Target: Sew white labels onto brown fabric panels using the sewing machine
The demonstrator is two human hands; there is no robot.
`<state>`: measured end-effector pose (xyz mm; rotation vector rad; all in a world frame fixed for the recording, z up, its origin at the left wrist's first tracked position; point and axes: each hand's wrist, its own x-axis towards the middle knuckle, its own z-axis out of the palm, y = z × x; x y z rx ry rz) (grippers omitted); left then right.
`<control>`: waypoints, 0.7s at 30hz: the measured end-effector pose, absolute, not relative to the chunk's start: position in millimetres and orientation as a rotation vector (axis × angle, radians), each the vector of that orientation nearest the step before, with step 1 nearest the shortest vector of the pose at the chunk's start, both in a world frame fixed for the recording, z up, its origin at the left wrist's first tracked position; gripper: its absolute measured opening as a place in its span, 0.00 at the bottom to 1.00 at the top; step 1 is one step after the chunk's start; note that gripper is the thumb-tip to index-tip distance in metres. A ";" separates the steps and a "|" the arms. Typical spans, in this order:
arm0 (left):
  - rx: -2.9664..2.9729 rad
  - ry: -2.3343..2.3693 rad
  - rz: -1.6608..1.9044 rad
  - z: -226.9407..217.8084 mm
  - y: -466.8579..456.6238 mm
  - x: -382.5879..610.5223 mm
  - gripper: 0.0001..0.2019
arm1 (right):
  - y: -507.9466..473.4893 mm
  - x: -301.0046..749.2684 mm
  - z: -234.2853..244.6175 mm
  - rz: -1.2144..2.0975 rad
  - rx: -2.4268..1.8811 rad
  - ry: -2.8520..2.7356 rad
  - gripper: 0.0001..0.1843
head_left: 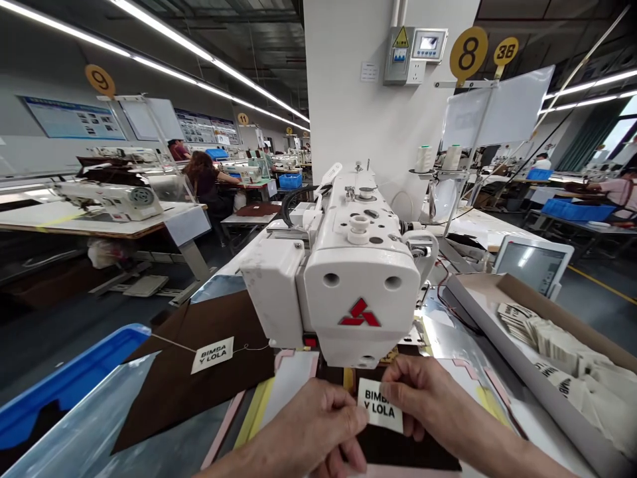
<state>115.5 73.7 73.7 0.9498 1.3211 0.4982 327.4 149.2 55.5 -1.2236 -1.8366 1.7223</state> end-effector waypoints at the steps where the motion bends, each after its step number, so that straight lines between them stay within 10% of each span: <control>1: 1.001 1.364 0.460 75.5 73.7 112.1 0.24 | 156.1 326.0 54.9 1.707 -1.247 -1.864 0.11; 11: 2.350 1.454 0.523 81.1 69.4 67.7 0.14 | 190.7 313.0 69.6 1.649 -1.341 -2.088 0.04; 21: 2.477 1.344 0.401 80.7 68.5 80.0 0.20 | 180.3 310.4 70.1 1.469 -1.258 -2.120 0.04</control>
